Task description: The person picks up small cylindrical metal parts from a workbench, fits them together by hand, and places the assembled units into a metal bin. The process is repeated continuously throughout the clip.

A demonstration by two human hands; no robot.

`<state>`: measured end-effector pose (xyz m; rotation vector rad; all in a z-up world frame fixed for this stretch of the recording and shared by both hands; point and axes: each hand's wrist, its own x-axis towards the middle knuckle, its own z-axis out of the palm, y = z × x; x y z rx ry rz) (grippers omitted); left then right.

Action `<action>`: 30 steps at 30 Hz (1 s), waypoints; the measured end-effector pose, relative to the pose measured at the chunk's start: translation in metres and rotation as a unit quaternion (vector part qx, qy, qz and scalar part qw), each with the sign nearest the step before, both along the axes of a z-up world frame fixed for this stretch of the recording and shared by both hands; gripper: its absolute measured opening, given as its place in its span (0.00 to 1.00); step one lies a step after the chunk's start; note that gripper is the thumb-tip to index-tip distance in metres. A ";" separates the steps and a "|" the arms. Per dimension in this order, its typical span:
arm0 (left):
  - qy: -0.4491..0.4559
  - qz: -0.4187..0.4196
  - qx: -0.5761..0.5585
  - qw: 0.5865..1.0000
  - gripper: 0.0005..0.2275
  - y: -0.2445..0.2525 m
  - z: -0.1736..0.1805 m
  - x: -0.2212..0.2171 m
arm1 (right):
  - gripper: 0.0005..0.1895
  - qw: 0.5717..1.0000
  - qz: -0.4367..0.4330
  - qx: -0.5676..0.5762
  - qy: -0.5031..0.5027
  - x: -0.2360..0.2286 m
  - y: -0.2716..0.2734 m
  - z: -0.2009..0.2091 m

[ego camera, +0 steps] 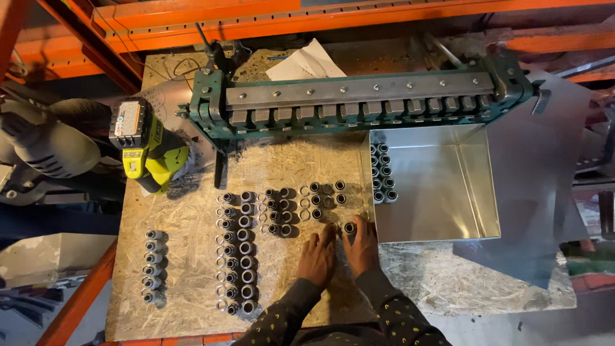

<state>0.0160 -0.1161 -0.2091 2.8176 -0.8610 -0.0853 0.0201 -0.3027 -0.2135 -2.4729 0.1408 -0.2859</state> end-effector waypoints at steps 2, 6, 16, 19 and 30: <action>-0.004 -0.009 -0.024 1.000 0.27 0.003 0.014 -0.002 | 0.34 1.000 -0.006 0.005 0.008 0.004 0.003 0.000; 0.027 0.022 -0.046 0.998 0.27 -0.011 0.023 0.005 | 0.33 1.000 -0.006 0.030 0.002 0.015 0.000 0.001; 0.101 0.019 0.002 0.995 0.35 -0.021 0.031 0.017 | 0.39 0.993 -0.016 0.049 0.104 0.037 0.007 0.036; 0.124 0.026 -0.022 0.992 0.36 -0.019 0.015 0.026 | 0.39 0.996 -0.008 0.043 0.082 0.038 0.005 0.026; 0.129 0.021 0.015 0.991 0.37 -0.012 0.009 0.035 | 0.39 0.992 -0.029 0.068 0.104 0.046 0.014 0.025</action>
